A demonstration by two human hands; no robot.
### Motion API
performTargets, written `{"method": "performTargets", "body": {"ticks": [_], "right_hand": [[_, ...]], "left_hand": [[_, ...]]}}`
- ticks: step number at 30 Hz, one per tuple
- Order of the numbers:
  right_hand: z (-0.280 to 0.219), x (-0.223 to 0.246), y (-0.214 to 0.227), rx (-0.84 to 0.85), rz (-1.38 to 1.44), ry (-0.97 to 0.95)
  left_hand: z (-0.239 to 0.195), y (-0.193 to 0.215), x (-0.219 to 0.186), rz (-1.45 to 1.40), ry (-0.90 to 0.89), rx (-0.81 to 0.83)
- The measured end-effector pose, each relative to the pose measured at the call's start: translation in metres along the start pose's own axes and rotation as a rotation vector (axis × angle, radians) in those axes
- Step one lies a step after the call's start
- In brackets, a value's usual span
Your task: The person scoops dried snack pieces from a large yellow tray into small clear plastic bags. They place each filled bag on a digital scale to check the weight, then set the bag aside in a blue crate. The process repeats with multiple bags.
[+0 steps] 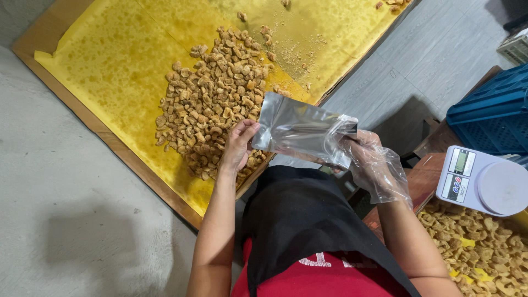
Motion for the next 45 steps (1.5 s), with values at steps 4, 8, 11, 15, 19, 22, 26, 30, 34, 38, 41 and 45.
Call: {"method": "performTargets", "body": {"ticks": [4, 8, 11, 15, 19, 22, 26, 30, 34, 38, 41, 45], "right_hand": [[-0.001, 0.005, 0.007, -0.027, -0.058, 0.042], [-0.002, 0.01, 0.006, 0.009, -0.089, 0.099], [-0.003, 0.012, 0.004, 0.007, -0.174, 0.095], [-0.003, 0.009, 0.0, 0.006, -0.162, -0.012], [0.0, 0.017, -0.013, 0.054, -0.257, 0.041], [0.004, 0.017, -0.019, 0.06, -0.297, 0.039], [0.008, 0.009, -0.019, 0.028, -0.202, -0.012], [0.011, 0.01, -0.024, 0.016, -0.155, -0.015], [0.02, 0.017, -0.027, -0.007, -0.224, 0.006], [0.027, 0.021, -0.038, 0.057, -0.064, 0.079], [0.028, 0.019, -0.042, 0.067, -0.098, 0.047], [0.026, 0.016, -0.042, 0.046, -0.236, -0.015]], "left_hand": [[0.003, -0.005, -0.001, 0.069, 0.033, -0.011], [0.003, -0.021, -0.014, 0.165, -0.023, 0.0], [0.001, -0.039, -0.022, 0.371, -0.028, 0.038], [-0.001, -0.041, -0.027, 0.658, 0.036, -0.076], [-0.003, -0.033, -0.037, 0.806, 0.0, -0.193], [-0.003, -0.036, -0.042, 1.072, -0.04, -0.163], [-0.008, -0.029, -0.054, 1.035, -0.159, -0.241], [-0.018, -0.025, -0.062, 1.007, -0.194, -0.264], [-0.023, 0.005, -0.043, 0.394, -0.058, -0.301], [-0.026, 0.018, -0.045, 0.183, -0.159, -0.252], [-0.028, 0.025, -0.041, 0.095, -0.166, -0.232], [-0.028, 0.023, -0.033, -0.055, -0.125, -0.172]]}}
Point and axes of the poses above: each hand's wrist, its own z-axis towards the middle knuckle, its own y-axis out of the back of the hand, x = y × z, the point moved 10 cm from there along z, towards the middle knuckle, and after that the axes turned 11 degrees about x, right-handed, at the moved point
